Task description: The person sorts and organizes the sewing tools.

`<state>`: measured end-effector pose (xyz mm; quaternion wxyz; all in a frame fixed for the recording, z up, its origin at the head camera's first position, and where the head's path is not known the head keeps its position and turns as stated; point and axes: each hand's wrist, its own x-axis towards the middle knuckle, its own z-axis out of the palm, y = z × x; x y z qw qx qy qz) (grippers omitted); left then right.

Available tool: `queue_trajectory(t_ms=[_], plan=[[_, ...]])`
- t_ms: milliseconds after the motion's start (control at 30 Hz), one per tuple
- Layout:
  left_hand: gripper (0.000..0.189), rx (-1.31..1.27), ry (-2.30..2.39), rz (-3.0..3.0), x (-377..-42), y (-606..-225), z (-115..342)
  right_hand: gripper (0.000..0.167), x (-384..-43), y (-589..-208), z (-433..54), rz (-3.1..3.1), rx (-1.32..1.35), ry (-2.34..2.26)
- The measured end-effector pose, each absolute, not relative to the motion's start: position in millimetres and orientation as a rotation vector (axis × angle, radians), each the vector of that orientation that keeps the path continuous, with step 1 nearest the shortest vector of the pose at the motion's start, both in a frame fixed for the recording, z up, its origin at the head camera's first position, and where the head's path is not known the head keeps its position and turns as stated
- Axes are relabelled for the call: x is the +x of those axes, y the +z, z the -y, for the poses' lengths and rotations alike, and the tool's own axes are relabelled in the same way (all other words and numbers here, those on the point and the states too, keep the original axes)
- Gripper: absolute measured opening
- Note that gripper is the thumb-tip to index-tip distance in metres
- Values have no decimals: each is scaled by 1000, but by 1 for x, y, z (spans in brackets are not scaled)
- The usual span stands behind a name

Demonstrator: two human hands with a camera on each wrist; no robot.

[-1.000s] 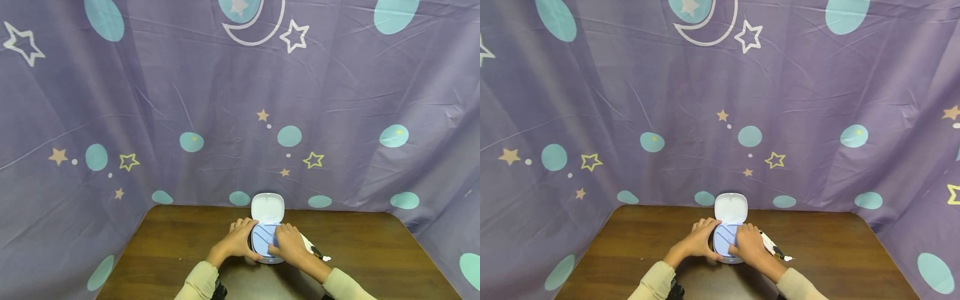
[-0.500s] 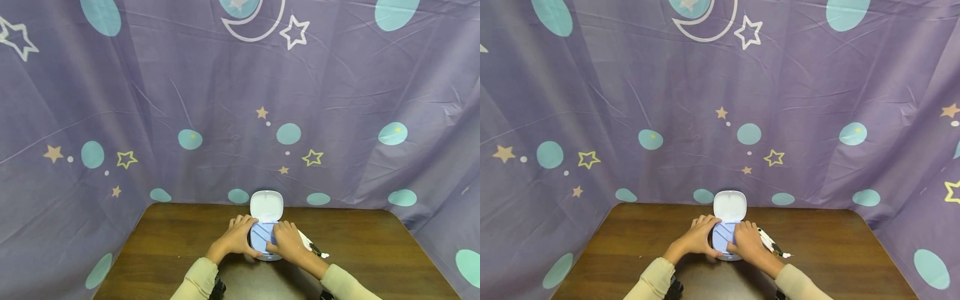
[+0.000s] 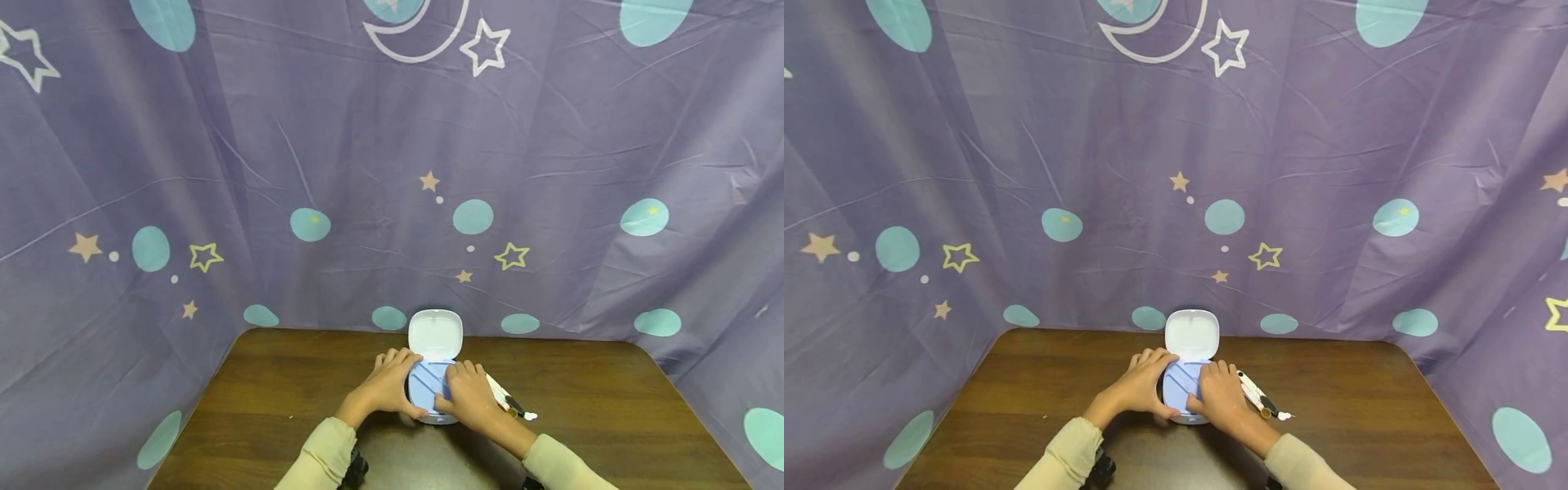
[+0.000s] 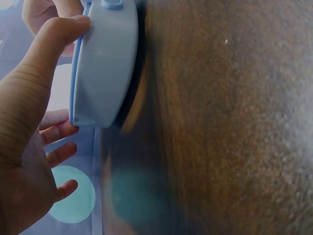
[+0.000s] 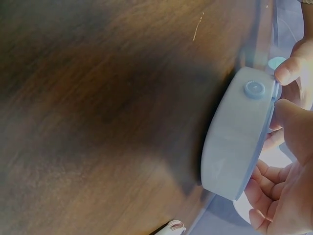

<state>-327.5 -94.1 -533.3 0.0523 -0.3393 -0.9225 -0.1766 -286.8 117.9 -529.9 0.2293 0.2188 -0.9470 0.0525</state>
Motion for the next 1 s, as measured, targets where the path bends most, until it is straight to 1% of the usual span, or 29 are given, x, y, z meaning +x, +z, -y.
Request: queue_trajectory(t_ms=[300,567,733,1000], plan=[[102,-1035,-563,2824,-328,-535,93,37,-286,-533,-118,2602,603,137],[101,-1038,-516,2802,-328,-535,93,41,-288,-536,-121,2428,700,-47],[101,-1024,-504,2802,-327,-535,93,40,-286,-534,-121,2402,728,-64],[101,-1015,-487,2782,-325,-538,91,37,-285,-534,-123,2529,717,30]])
